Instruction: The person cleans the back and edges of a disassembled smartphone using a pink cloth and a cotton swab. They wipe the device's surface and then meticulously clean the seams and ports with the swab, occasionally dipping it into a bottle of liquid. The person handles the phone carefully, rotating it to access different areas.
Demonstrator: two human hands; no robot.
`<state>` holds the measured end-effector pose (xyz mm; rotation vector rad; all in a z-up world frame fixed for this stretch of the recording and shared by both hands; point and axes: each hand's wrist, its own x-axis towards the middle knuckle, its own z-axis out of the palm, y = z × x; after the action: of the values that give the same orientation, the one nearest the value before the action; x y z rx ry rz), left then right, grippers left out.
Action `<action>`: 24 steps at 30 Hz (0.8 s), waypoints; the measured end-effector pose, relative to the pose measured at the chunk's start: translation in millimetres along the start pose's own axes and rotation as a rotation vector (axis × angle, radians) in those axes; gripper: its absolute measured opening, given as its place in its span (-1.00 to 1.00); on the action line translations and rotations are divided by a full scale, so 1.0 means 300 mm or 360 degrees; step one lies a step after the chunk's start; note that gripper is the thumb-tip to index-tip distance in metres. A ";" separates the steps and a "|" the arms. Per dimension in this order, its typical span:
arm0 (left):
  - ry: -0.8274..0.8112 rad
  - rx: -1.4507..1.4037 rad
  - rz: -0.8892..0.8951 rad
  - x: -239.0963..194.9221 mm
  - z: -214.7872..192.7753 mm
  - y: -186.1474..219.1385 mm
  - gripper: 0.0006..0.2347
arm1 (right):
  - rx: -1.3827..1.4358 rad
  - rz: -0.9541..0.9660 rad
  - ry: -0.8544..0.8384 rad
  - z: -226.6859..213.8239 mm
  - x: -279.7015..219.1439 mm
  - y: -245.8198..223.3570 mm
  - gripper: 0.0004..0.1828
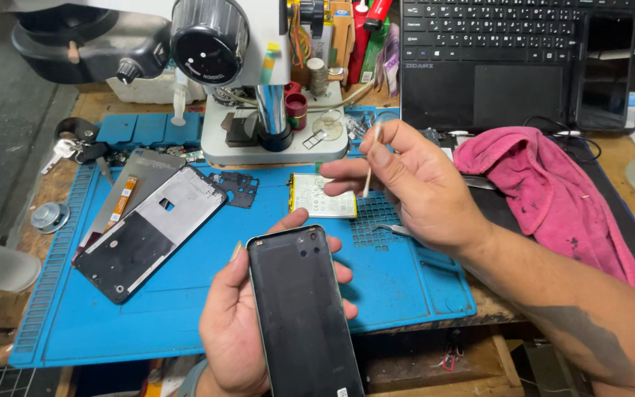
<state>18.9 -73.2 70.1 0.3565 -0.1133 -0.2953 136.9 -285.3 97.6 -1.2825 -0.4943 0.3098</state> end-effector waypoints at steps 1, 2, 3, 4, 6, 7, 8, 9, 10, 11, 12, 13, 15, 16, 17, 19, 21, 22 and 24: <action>0.0008 0.0008 0.0007 0.000 0.001 0.002 -0.42 | 0.0091 0.0050 -0.0019 0.001 0.004 -0.003 -0.78; 0.0031 0.0001 0.0015 0.002 0.001 0.001 -0.42 | 0.0146 0.0067 0.0003 0.002 0.008 -0.005 -0.77; 0.0053 -0.0006 0.0023 0.003 0.002 0.001 -0.42 | 0.0201 0.0083 0.0025 0.004 0.014 -0.006 -0.76; 0.0076 -0.0014 0.0036 0.004 0.001 -0.001 -0.42 | 0.0255 0.0101 0.0043 0.004 0.019 -0.008 -0.74; 0.0062 -0.0026 0.0033 0.004 -0.001 0.000 -0.42 | 0.0275 0.0145 0.0100 0.002 0.026 -0.012 -0.75; 0.0055 -0.0033 0.0030 0.003 -0.003 0.000 -0.42 | 0.0286 0.0167 0.0129 -0.001 0.026 -0.013 -0.75; 0.0019 -0.0035 0.0032 0.003 -0.004 0.002 -0.42 | 0.0315 0.0155 0.0130 -0.002 0.027 -0.012 -0.76; -0.0018 -0.0038 0.0034 0.006 -0.005 0.003 -0.42 | 0.0344 0.0143 0.0130 -0.002 0.029 -0.009 -0.76; -0.0051 -0.0040 0.0035 0.006 -0.006 0.004 -0.43 | 0.0376 0.0133 0.0131 -0.003 0.028 -0.007 -0.76; -0.0013 -0.0035 0.0030 0.007 -0.006 0.002 -0.42 | 0.0319 0.0153 0.0120 -0.008 0.030 -0.007 -0.76; 0.0032 -0.0030 0.0024 0.005 -0.005 0.000 -0.42 | 0.0266 0.0176 0.0108 -0.012 0.033 -0.005 -0.77; 0.0076 -0.0024 0.0018 0.004 -0.006 0.000 -0.42 | 0.0213 0.0200 0.0097 -0.015 0.034 -0.002 -0.77; 0.0026 -0.0010 -0.0009 0.000 -0.012 0.005 -0.40 | -0.0353 -0.0229 -0.0070 -0.004 -0.006 0.009 -0.83; 0.0003 -0.0005 -0.0023 -0.005 -0.015 0.007 -0.39 | -0.0633 -0.0443 -0.0154 0.005 -0.032 0.013 -0.85; 0.0023 0.0027 -0.0030 -0.011 -0.017 0.008 -0.39 | -0.0700 -0.0482 -0.0152 0.015 -0.054 0.013 -0.87; 0.0042 0.0094 -0.0038 -0.015 -0.020 0.011 -0.37 | -0.0845 -0.0576 -0.0152 0.034 -0.079 0.001 -0.88; 0.0020 0.0094 -0.0042 -0.016 -0.021 0.013 -0.37 | -0.0994 -0.0794 -0.0251 0.056 -0.079 -0.016 -0.82; 0.0014 0.0091 -0.0051 -0.020 -0.023 0.012 -0.37 | -0.1066 -0.0895 -0.0296 0.067 -0.081 -0.022 -0.80; -0.0024 0.0082 -0.0083 -0.025 -0.029 0.018 -0.37 | -0.1138 -0.1029 -0.0335 0.086 -0.074 -0.030 -0.80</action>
<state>14.7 -63.3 63.5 0.4088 -0.1268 -0.3471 104.2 -276.9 107.4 -1.6901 -1.2361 -0.3145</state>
